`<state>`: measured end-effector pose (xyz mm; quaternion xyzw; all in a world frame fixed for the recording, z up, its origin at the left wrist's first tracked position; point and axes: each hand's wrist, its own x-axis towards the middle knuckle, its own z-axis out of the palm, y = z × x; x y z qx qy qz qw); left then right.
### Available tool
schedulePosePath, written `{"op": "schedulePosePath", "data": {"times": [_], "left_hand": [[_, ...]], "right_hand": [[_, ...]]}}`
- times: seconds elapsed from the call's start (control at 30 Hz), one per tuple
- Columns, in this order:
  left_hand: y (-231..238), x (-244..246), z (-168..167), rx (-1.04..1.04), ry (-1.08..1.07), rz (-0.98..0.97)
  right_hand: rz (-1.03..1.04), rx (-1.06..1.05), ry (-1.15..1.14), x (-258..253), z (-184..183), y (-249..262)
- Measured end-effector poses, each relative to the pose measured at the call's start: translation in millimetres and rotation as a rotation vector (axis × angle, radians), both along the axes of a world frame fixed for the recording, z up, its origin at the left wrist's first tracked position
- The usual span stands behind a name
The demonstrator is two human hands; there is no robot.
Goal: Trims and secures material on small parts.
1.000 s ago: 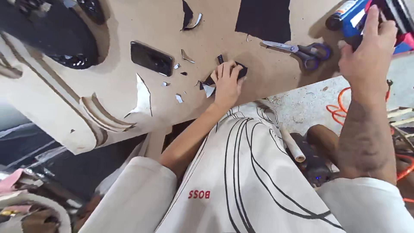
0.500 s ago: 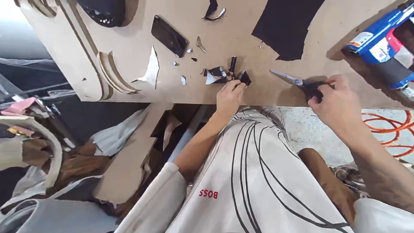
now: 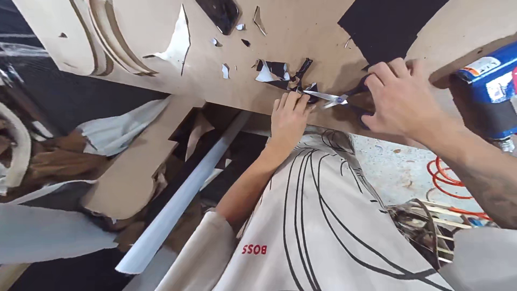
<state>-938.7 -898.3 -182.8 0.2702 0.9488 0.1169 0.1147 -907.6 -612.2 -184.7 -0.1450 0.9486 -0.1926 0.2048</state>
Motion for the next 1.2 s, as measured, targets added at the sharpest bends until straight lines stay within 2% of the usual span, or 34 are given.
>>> {"op": "schedulePosePath", "data": {"times": [0.17,0.4,0.67,0.9,1.1,1.2], "left_hand": [[1.4,5.2,-13.4,0.054,0.033,-0.008],[-2.8,6.1,-16.2,0.183,0.09,-0.024],[-15.9,17.6,-32.3,0.231,0.131,0.066],[-12.3,23.9,-34.6,0.325,0.119,0.056],[-8.9,32.1,-26.1,0.484,-0.06,-0.063],[-16.3,31.8,-10.0,0.467,-0.143,-0.035]], "right_hand": [[0.037,-0.02,0.005,-10.0,-21.4,-20.6],[-0.015,0.016,-0.002,2.9,-18.4,-42.2],[-0.185,0.015,-0.072,36.0,-16.5,-68.7],[-0.313,0.034,-0.106,43.2,-18.1,-92.8],[-0.369,0.116,-0.109,47.2,-12.7,-110.6],[-0.388,0.126,-0.103,47.1,-11.2,-117.8]]}}
